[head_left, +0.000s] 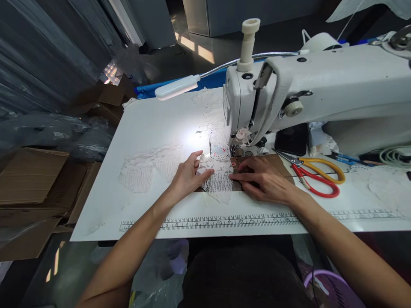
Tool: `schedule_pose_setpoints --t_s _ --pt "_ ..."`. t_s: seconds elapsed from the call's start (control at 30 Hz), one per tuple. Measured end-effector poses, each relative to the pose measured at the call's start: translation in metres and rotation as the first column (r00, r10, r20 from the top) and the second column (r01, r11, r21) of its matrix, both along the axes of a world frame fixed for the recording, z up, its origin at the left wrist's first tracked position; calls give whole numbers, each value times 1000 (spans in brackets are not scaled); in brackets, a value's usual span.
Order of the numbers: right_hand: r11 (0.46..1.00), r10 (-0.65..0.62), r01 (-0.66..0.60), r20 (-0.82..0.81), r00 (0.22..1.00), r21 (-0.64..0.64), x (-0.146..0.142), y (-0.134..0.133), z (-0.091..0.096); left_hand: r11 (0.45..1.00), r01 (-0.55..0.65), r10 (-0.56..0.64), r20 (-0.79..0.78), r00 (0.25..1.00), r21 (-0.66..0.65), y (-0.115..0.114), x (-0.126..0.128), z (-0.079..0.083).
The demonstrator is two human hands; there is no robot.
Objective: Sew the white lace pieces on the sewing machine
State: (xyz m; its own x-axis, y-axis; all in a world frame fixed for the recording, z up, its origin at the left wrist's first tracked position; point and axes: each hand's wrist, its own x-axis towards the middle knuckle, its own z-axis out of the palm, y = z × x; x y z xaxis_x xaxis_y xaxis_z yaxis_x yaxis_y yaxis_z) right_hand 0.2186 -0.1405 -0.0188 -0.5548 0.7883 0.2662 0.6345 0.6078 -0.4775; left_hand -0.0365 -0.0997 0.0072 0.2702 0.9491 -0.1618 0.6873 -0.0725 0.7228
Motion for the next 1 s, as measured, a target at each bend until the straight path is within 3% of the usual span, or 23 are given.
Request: schedule_pose_setpoints --t_s 0.27,0.37,0.43,0.5,0.57,0.63,0.7,0.83,1.0 --pt "1000 -6 5 64 998 13 -1 0 -1 1000 28 -28 17 999 3 0 -3 0" --pt "1000 -19 18 56 998 15 -1 -1 -2 976 50 -43 -36 998 213 2 -8 -2" --pt "1000 -22 21 53 998 17 0 -1 -3 882 100 -27 -163 986 461 6 -10 -4" --pt "1000 -18 17 54 998 20 -1 -1 -4 745 292 -115 -316 942 600 11 -7 -6" --pt "1000 -16 14 57 998 27 -1 -1 -5 591 548 -325 -447 833 592 16 0 -7" --pt "999 -13 11 63 998 37 -2 -1 -4 444 713 -487 -522 700 542 21 10 -6" --pt "999 -13 10 66 998 50 -2 -1 -4 374 784 -550 -562 618 496 25 20 -5" --pt "998 -8 4 56 998 66 -2 -1 -4 382 832 -557 -619 554 402 29 26 -2" --pt "998 -17 13 54 998 64 -1 -1 -6 445 808 -562 -582 588 386 16 4 0"
